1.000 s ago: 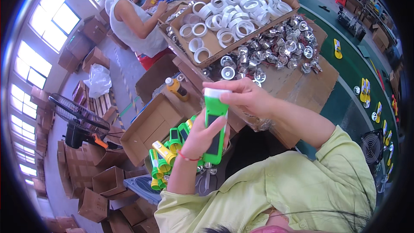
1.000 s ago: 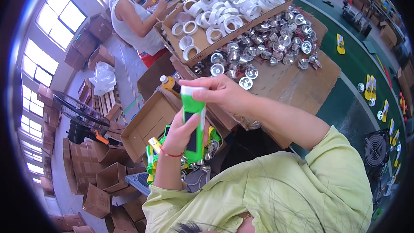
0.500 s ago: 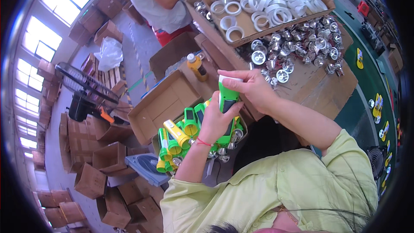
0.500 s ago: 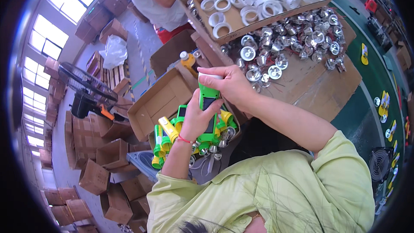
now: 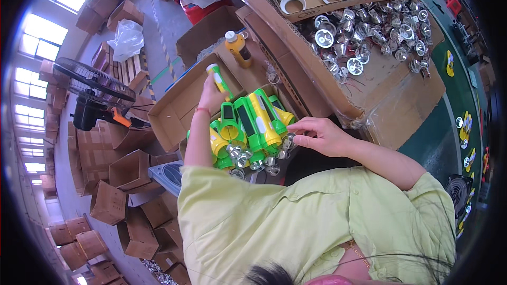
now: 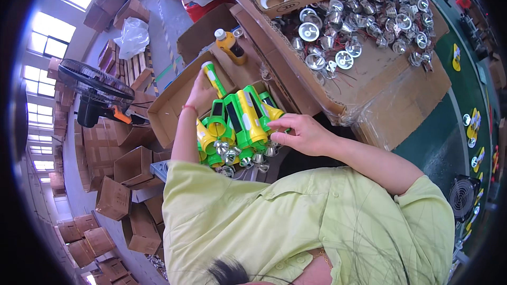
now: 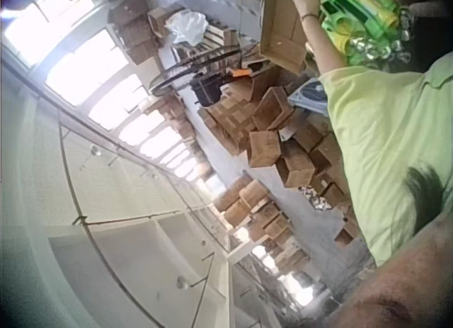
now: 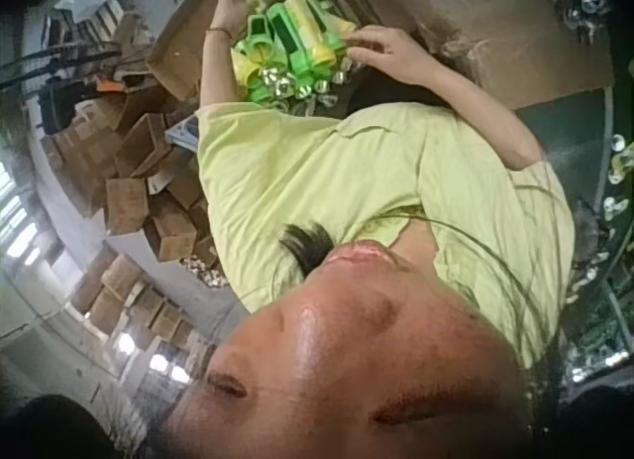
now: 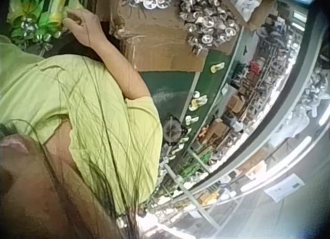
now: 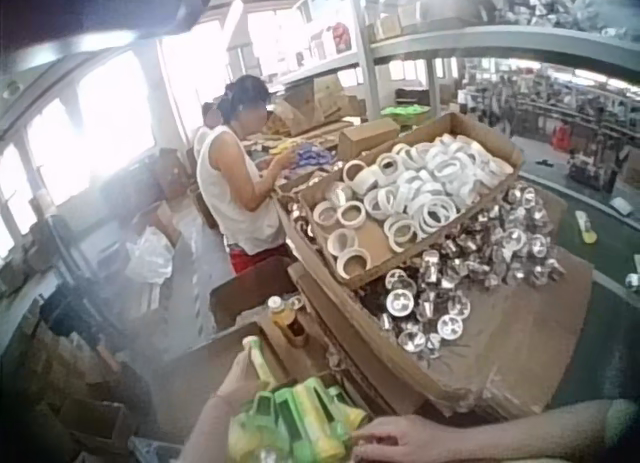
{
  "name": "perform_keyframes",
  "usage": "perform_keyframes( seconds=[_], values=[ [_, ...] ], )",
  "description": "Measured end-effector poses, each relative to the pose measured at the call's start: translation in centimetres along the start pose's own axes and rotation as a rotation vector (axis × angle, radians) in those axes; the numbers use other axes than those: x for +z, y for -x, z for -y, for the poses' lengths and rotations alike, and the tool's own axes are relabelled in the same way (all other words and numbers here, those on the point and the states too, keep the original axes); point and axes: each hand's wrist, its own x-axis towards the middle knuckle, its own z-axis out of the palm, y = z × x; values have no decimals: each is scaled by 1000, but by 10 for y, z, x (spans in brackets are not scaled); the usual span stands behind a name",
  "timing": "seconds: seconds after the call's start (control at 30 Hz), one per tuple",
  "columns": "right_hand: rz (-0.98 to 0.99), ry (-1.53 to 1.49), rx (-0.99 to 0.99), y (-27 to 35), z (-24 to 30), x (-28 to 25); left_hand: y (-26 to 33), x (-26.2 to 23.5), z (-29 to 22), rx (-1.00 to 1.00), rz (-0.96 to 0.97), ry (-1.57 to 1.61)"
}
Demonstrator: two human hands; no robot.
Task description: The person solders circuit components and wires into flashlight bodies using a soldering iron. Afterwards, the person assembles the flashlights by fitting reflectors and caps onto the flashlight bodies by hand.
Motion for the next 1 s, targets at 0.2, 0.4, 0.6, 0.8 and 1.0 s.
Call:
perform_keyframes(
  seconds=[0.2,0.4,0.6,0.8,1.0],
  values=[
    [32,2,8,19,-7,-14,94,55,-111,726,611,-937],
    [-47,55,-45,25,5,-23,95,43,-139,682,429,-455],
    [-421,-196,-316,17,26,-24,98,60,-220,139,254,421],
    [-402,-261,-306,19,35,-47,108,67,-215,-6,583,937],
    [-321,395,-722,8,49,-57,110,84,-215,58,630,936]
  ],
)
